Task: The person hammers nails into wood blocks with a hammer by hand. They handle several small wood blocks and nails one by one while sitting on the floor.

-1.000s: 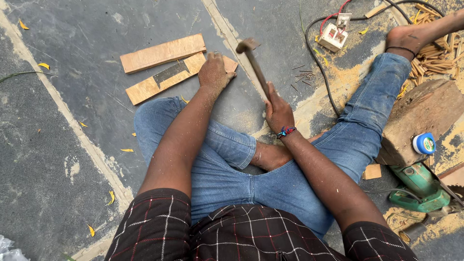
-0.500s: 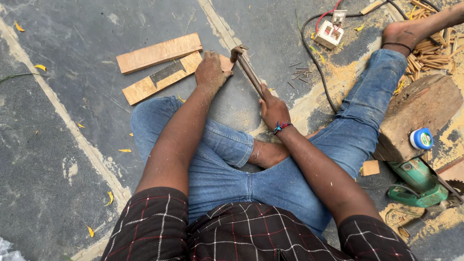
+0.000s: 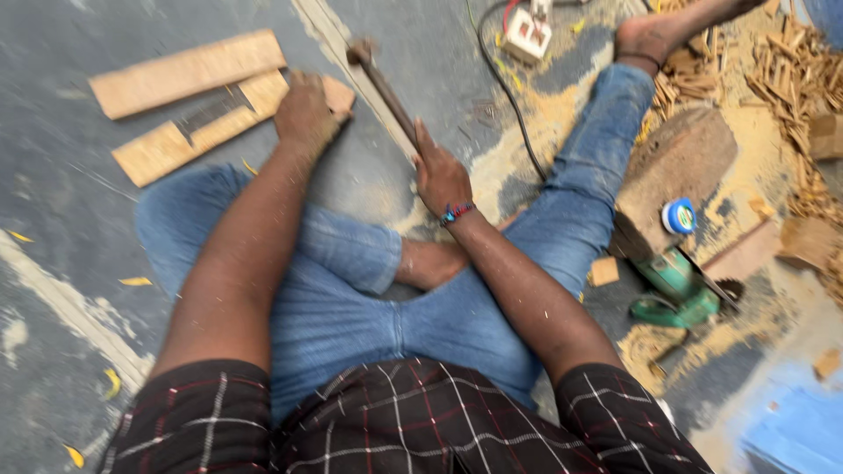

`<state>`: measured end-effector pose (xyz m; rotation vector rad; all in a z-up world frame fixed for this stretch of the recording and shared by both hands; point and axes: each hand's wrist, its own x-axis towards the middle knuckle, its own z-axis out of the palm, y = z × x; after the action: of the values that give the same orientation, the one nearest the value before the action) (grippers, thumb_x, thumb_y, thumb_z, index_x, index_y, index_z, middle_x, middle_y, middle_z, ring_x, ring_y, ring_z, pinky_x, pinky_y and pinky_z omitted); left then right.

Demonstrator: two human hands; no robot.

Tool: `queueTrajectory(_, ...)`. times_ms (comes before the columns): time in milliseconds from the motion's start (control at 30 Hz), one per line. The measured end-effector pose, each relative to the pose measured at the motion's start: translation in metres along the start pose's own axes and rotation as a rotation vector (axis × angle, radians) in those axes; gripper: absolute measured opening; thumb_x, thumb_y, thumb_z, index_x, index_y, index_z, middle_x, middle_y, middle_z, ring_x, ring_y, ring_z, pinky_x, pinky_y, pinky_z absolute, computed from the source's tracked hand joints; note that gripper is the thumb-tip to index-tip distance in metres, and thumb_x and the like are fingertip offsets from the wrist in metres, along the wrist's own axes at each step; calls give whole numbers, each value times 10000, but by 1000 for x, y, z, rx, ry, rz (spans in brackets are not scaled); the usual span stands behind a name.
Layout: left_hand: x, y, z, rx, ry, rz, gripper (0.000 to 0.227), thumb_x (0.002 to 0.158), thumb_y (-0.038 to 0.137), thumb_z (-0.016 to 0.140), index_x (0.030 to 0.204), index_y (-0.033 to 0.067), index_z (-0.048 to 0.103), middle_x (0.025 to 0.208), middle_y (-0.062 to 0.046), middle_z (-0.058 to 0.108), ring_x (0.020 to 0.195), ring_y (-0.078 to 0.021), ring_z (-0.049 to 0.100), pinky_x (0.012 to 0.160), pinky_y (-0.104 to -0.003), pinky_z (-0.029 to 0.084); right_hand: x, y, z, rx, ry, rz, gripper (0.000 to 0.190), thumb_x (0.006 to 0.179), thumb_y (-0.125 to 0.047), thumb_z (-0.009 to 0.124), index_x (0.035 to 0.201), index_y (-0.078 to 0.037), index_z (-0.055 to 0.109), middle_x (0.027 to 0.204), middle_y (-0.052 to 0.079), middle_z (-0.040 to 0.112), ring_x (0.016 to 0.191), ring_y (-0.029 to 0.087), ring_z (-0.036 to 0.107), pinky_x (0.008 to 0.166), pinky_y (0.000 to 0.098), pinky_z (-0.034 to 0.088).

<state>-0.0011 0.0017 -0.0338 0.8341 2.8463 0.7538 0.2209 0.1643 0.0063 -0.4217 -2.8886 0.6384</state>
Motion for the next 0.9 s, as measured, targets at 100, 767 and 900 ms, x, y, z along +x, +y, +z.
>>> queueTrajectory(100, 0, -5, 3, -13, -83, -52, 800, 739, 478, 943, 1238, -41, 593, 1269, -212, 554, 1078, -399, 649, 857, -482, 549, -1, 1, 2, 32, 56, -60, 641, 1051, -170, 596, 1616, -191, 293, 956, 210, 689, 797, 420, 679, 684, 525, 543)
queueTrajectory(767, -9, -13, 10, 53, -14, 4, 793, 736, 539, 949, 1188, -33, 636, 1209, -195, 566, 1004, -374, 670, 787, -477, 560, -6, 6, 7, 83, 57, -93, 650, 1057, -184, 621, 1619, -172, 297, 968, 206, 688, 866, 413, 680, 736, 528, 546)
queueTrajectory(900, -9, -7, 12, 57, -76, -43, 801, 762, 557, 929, 1198, -39, 618, 1232, -190, 556, 1025, -356, 671, 813, -469, 564, -11, 4, 3, 41, 29, -154, 651, 1039, -153, 584, 1613, -142, 277, 1129, 219, 691, 899, 402, 672, 736, 508, 547)
